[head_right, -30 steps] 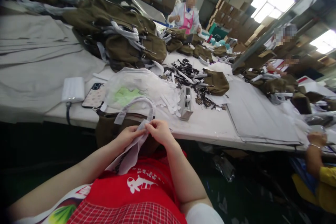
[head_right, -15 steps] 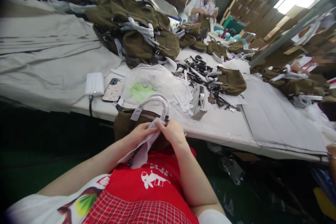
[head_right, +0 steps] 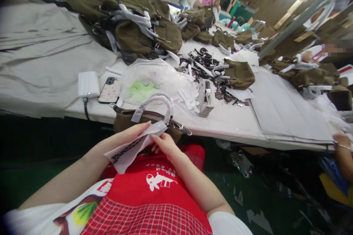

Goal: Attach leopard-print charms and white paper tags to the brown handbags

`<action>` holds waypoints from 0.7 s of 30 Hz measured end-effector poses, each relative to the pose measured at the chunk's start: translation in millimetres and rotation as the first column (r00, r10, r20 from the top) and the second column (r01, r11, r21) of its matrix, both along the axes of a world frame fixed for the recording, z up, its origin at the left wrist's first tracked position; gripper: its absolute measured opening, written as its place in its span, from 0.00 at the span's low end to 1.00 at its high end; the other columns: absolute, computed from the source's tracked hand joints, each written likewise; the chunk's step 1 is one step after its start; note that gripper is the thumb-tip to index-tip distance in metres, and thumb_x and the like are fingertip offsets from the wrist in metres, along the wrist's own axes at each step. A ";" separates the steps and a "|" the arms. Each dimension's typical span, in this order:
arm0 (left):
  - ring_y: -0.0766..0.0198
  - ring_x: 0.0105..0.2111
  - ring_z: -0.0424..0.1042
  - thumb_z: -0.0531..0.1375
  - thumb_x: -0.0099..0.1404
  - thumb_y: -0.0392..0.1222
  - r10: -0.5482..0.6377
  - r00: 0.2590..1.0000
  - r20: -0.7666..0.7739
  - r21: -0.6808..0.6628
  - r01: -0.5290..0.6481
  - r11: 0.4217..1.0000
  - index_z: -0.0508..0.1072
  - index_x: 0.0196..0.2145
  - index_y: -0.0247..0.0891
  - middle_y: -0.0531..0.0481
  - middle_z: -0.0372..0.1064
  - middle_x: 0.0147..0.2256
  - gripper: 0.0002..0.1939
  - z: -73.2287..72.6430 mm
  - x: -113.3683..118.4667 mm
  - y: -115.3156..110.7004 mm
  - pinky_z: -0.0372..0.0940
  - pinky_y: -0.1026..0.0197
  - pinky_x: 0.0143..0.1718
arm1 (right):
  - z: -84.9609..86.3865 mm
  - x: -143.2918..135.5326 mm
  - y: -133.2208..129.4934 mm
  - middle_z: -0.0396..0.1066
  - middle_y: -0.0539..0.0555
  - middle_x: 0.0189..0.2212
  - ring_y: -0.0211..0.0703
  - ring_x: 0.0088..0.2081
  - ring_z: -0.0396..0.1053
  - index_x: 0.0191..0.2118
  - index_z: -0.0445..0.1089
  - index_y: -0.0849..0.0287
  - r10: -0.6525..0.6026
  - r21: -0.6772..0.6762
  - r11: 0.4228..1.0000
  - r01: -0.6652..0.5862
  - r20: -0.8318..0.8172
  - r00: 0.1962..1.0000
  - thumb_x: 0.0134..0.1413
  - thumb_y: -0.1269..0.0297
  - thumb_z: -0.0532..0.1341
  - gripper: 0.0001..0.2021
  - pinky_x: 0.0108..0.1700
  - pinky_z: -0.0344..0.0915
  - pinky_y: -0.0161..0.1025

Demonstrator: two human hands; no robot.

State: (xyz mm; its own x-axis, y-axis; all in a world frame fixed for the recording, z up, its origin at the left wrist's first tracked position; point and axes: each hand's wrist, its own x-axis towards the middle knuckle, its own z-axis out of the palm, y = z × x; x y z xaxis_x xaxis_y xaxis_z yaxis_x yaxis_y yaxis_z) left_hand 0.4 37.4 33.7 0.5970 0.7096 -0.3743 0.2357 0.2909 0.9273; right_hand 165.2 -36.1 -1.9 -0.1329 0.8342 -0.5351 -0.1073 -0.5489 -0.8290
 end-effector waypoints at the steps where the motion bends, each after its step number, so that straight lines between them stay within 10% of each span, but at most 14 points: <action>1: 0.52 0.39 0.74 0.53 0.63 0.64 -0.046 0.998 -0.050 0.066 0.049 0.997 0.76 0.39 0.34 0.42 0.77 0.38 0.29 8.3 -7.4 -1.3 0.67 0.55 0.43 | -4.5 -4.4 1.6 0.71 0.52 0.23 0.32 0.17 0.64 0.30 0.69 0.63 -0.030 0.000 1.000 0.030 -0.005 1.000 0.45 0.43 0.66 0.23 0.16 0.58 0.29; 4: 0.48 0.52 0.70 0.61 0.57 0.60 -0.169 0.940 -0.298 0.260 0.250 0.933 0.69 0.55 0.37 0.41 0.71 0.54 0.34 29.9 -28.1 -9.5 0.62 0.53 0.55 | -12.8 -13.7 6.2 0.67 0.50 0.16 0.31 0.14 0.59 0.22 0.67 0.62 -0.084 0.005 0.996 0.084 0.012 0.996 0.45 0.43 0.66 0.24 0.14 0.54 0.29; 8: 0.47 0.52 0.71 0.61 0.59 0.53 -0.037 0.869 -0.493 0.385 0.256 0.887 0.66 0.60 0.39 0.42 0.71 0.55 0.33 32.8 -38.5 -26.1 0.64 0.52 0.54 | -12.0 -20.9 8.1 0.66 0.49 0.14 0.31 0.13 0.59 0.21 0.67 0.62 -0.153 0.004 0.988 0.153 -0.009 0.988 0.41 0.45 0.68 0.22 0.14 0.53 0.29; 15: 0.55 0.50 0.74 0.56 0.64 0.47 0.192 0.960 -0.205 0.507 -0.064 0.860 0.72 0.55 0.38 0.46 0.74 0.52 0.24 13.2 -27.2 -35.3 0.65 0.56 0.56 | 9.7 -18.1 13.2 0.63 0.47 0.12 0.31 0.12 0.57 0.21 0.65 0.61 -0.255 0.077 0.965 0.251 0.049 0.966 0.41 0.50 0.67 0.19 0.13 0.51 0.29; 21: 0.57 0.49 0.74 0.57 0.59 0.39 0.216 0.963 -0.163 0.546 -0.094 0.832 0.76 0.51 0.37 0.47 0.76 0.49 0.22 36.7 -18.3 3.8 0.67 0.60 0.53 | 43.0 -9.9 47.4 0.61 0.45 0.11 0.29 0.11 0.54 0.22 0.63 0.60 -0.303 0.097 0.947 0.308 -0.062 0.951 0.42 0.53 0.65 0.16 0.12 0.46 0.28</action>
State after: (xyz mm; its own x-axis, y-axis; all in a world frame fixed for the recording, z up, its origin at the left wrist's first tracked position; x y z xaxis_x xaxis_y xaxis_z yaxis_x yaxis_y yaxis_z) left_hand -17.8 41.2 70.5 0.4128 0.9107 -0.0171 0.4345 -0.1804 0.8825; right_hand 155.3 11.3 41.1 0.1145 0.8896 -0.4422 -0.2952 -0.3946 -0.8702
